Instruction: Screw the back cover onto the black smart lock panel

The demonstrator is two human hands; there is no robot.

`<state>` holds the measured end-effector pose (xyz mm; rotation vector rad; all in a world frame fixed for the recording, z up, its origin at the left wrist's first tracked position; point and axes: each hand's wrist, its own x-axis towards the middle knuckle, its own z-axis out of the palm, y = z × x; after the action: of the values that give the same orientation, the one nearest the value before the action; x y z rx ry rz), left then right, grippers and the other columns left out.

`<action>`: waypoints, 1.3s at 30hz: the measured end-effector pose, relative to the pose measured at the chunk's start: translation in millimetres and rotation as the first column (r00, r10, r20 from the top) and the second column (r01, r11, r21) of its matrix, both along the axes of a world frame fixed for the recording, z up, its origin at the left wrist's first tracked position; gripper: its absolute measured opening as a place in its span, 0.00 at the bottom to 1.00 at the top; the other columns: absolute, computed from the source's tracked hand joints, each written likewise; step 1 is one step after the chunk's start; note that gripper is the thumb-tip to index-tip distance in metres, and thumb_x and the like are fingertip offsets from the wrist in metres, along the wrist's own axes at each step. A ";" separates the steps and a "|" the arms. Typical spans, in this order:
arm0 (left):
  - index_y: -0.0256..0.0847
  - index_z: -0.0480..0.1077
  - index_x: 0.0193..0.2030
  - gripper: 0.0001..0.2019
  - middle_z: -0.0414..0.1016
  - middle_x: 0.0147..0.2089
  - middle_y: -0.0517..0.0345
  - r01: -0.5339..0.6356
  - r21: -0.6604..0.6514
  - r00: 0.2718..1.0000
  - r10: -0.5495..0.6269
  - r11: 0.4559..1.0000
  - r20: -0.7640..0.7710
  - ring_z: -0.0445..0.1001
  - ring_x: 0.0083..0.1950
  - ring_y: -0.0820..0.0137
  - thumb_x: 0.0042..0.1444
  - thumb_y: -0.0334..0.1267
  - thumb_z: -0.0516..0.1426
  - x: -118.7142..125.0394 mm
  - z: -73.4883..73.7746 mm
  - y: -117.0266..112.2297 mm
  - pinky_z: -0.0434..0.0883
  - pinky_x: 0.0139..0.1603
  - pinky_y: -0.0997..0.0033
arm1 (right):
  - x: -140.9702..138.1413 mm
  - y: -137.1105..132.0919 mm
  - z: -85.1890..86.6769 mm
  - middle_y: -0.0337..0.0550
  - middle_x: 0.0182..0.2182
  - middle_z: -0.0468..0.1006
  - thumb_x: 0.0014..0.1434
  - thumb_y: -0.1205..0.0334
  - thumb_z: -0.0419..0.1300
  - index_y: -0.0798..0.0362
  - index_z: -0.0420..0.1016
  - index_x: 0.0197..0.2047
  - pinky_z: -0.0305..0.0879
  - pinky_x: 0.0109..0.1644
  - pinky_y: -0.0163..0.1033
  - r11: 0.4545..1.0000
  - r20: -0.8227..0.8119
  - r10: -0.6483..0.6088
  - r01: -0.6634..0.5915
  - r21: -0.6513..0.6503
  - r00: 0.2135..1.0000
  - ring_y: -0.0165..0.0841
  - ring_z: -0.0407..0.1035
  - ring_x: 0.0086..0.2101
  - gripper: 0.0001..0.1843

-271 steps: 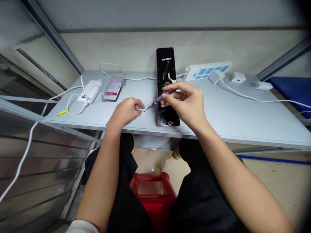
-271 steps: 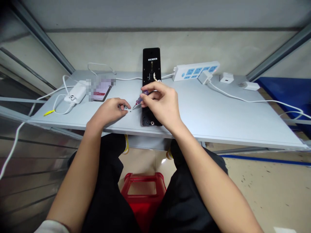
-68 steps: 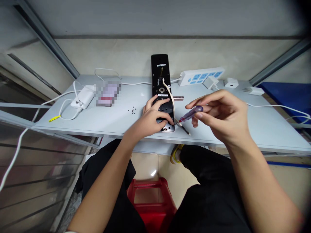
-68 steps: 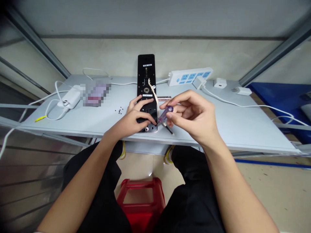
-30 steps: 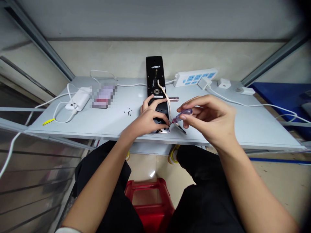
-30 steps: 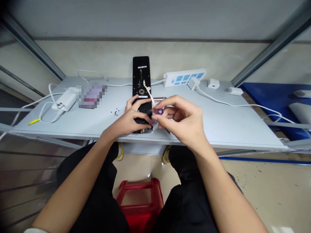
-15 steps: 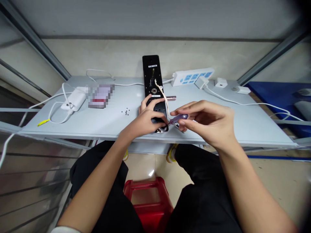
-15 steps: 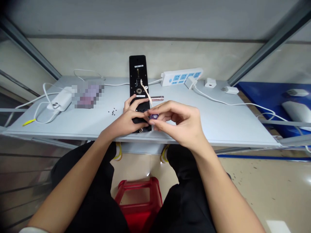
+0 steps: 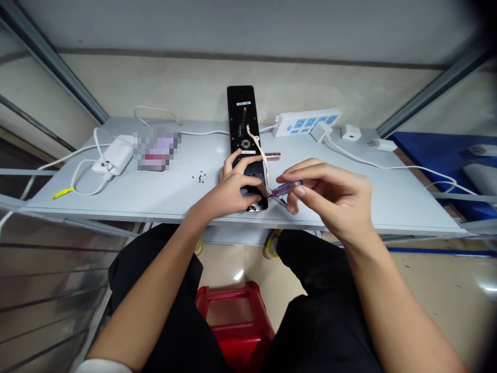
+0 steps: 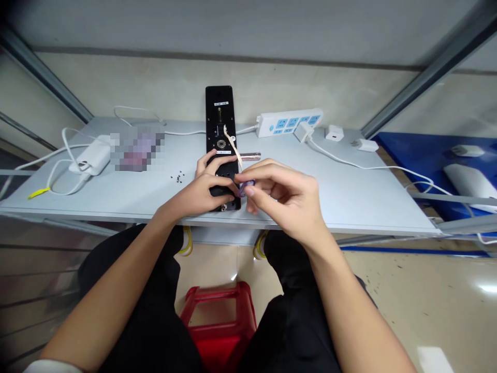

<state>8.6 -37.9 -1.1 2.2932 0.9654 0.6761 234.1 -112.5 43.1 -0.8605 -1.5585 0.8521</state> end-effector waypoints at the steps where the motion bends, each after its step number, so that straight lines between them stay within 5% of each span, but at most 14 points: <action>1: 0.50 0.87 0.42 0.11 0.58 0.86 0.65 0.002 -0.009 1.000 -0.002 1.000 -0.001 0.31 0.90 0.40 0.61 0.27 0.67 -0.2 0.9 0.0 0.36 0.88 0.25 | 0.5 -0.1 -0.1 0.47 0.46 0.90 0.64 0.61 0.79 0.45 0.91 0.46 0.80 0.29 0.43 1.000 -0.010 -0.004 0.004 0.006 1.000 0.32 0.79 0.26 0.07; 8: 0.50 0.88 0.42 0.12 0.56 0.86 0.66 0.016 -0.033 1.000 -0.017 0.999 -0.012 0.30 0.90 0.39 0.62 0.27 0.66 -1.8 4.2 1.0 0.38 0.88 0.27 | -7.3 4.7 -1.0 0.38 0.35 0.88 0.56 0.61 0.84 0.46 0.83 0.37 0.75 0.23 0.37 0.995 -0.110 -0.099 0.097 -0.023 0.989 0.30 0.77 0.23 0.14; 13: 0.51 0.88 0.42 0.12 0.56 0.86 0.67 0.020 -0.042 1.000 -0.019 0.999 0.004 0.29 0.90 0.39 0.62 0.28 0.66 -2.4 3.1 2.0 0.38 0.88 0.26 | -3.3 6.1 -1.2 0.40 0.39 0.88 0.66 0.59 0.76 0.46 0.88 0.48 0.75 0.22 0.37 0.997 -0.070 -0.071 0.070 -0.030 0.995 0.28 0.75 0.21 0.07; 16: 0.51 0.88 0.43 0.12 0.57 0.86 0.66 0.025 -0.035 1.000 -0.025 0.999 0.007 0.30 0.90 0.39 0.61 0.28 0.66 -2.5 1.4 2.7 0.38 0.88 0.25 | -2.7 3.5 -0.1 0.45 0.43 0.90 0.66 0.59 0.77 0.48 0.88 0.43 0.77 0.24 0.39 0.999 -0.037 -0.054 0.054 0.002 0.998 0.30 0.77 0.23 0.05; 21: 0.51 0.87 0.44 0.12 0.58 0.86 0.64 0.022 -0.027 1.000 -0.022 0.999 0.011 0.31 0.90 0.38 0.61 0.28 0.67 -2.3 -0.7 3.5 0.41 0.87 0.23 | -11.0 1.7 1.9 0.39 0.35 0.89 0.57 0.60 0.83 0.47 0.75 0.33 0.74 0.21 0.36 0.996 -0.112 -0.090 0.088 -0.023 0.990 0.28 0.74 0.19 0.19; 27: 0.50 0.86 0.45 0.13 0.66 0.81 0.59 -0.021 -0.004 0.998 0.022 1.000 0.054 0.42 0.89 0.44 0.64 0.27 0.64 -5.7 1.1 7.7 0.46 0.87 0.27 | -5.8 1.3 1.3 0.43 0.39 0.89 0.64 0.55 0.79 0.48 0.85 0.48 0.72 0.20 0.37 0.998 -0.064 -0.041 0.038 -0.043 0.997 0.28 0.73 0.20 0.13; 30: 0.49 0.86 0.47 0.13 0.71 0.78 0.55 -0.051 -0.002 0.994 0.051 0.999 0.094 0.49 0.87 0.47 0.66 0.27 0.62 -8.8 3.1 10.5 0.50 0.87 0.30 | -6.4 -0.3 3.3 0.48 0.44 0.90 0.63 0.57 0.79 0.50 0.86 0.41 0.76 0.23 0.39 0.998 -0.032 -0.067 0.066 -0.018 0.997 0.28 0.76 0.22 0.09; 34: 0.48 0.85 0.48 0.13 0.73 0.77 0.54 -0.055 -0.005 0.992 0.055 0.998 0.111 0.51 0.87 0.48 0.66 0.27 0.62 -9.9 3.2 12.0 0.52 0.87 0.31 | -14.9 0.6 5.0 0.40 0.35 0.89 0.54 0.57 0.85 0.48 0.76 0.33 0.73 0.20 0.35 0.992 -0.096 -0.112 0.107 -0.064 0.989 0.27 0.72 0.19 0.20; 39: 0.48 0.85 0.48 0.13 0.74 0.76 0.55 -0.071 0.010 0.991 0.070 0.997 0.115 0.52 0.87 0.49 0.65 0.27 0.62 -9.0 -0.2 13.0 0.51 0.87 0.33 | -13.6 3.6 2.3 0.37 0.35 0.87 0.61 0.55 0.81 0.46 0.83 0.46 0.69 0.17 0.35 0.995 -0.109 -0.075 0.067 -0.078 0.991 0.26 0.71 0.18 0.15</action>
<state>-0.4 -24.9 -1.2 2.2140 0.9941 0.8373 220.5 -108.9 45.4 -0.9004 -1.3983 0.8961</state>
